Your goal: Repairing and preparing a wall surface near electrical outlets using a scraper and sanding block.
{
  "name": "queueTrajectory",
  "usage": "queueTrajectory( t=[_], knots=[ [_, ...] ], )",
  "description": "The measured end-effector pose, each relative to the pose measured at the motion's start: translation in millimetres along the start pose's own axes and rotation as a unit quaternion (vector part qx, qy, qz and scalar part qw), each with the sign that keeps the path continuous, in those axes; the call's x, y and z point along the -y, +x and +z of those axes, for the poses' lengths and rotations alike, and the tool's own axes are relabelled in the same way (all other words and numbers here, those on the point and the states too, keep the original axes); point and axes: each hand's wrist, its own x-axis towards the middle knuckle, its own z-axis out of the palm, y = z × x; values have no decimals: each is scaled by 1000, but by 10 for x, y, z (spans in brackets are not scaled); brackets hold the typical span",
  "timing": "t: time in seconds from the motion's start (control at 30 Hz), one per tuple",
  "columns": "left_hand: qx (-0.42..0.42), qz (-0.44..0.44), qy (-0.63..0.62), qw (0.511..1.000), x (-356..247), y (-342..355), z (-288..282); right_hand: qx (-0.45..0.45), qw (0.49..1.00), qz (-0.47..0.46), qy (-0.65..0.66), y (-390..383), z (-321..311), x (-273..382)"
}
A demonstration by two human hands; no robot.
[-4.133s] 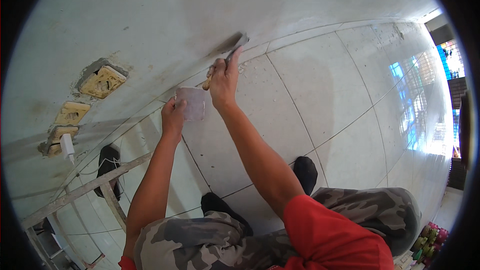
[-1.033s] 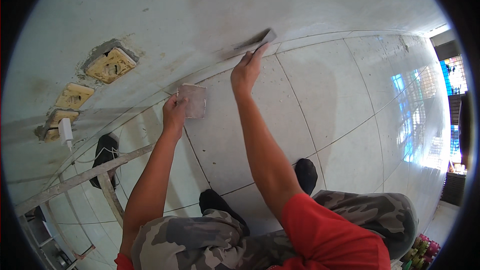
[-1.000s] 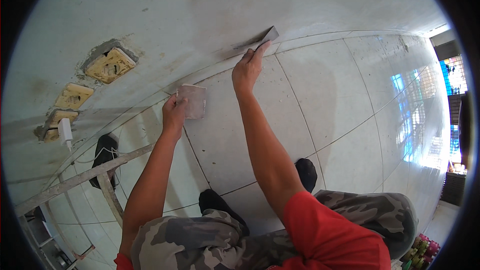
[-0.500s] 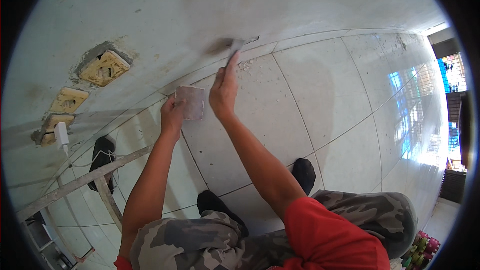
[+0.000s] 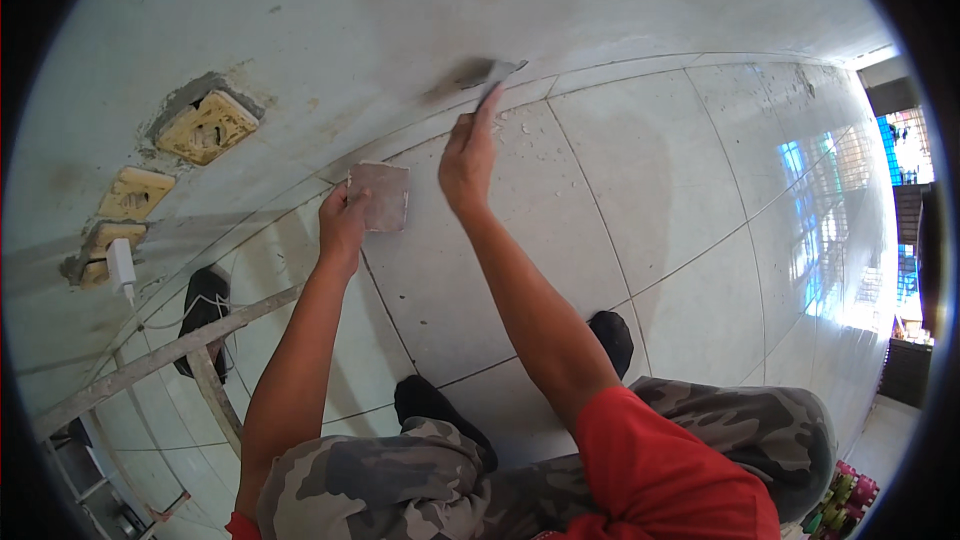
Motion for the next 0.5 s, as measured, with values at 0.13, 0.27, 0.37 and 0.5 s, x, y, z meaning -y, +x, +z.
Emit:
queueTrajectory(
  t=[0.13,0.27,0.37,0.5],
  knots=[
    [-8,5,12,1000,28,6,-76,23,990,111,85,75,-50,187],
    [-15,2,-7,1000,2,-5,-61,25,990,96,95,77,-98,201],
    [-29,-22,17,999,-21,-31,-92,45,981,122,143,92,-106,239],
    [-22,-11,10,1000,-20,-36,-61,19,992,73,104,61,13,189]
  ],
)
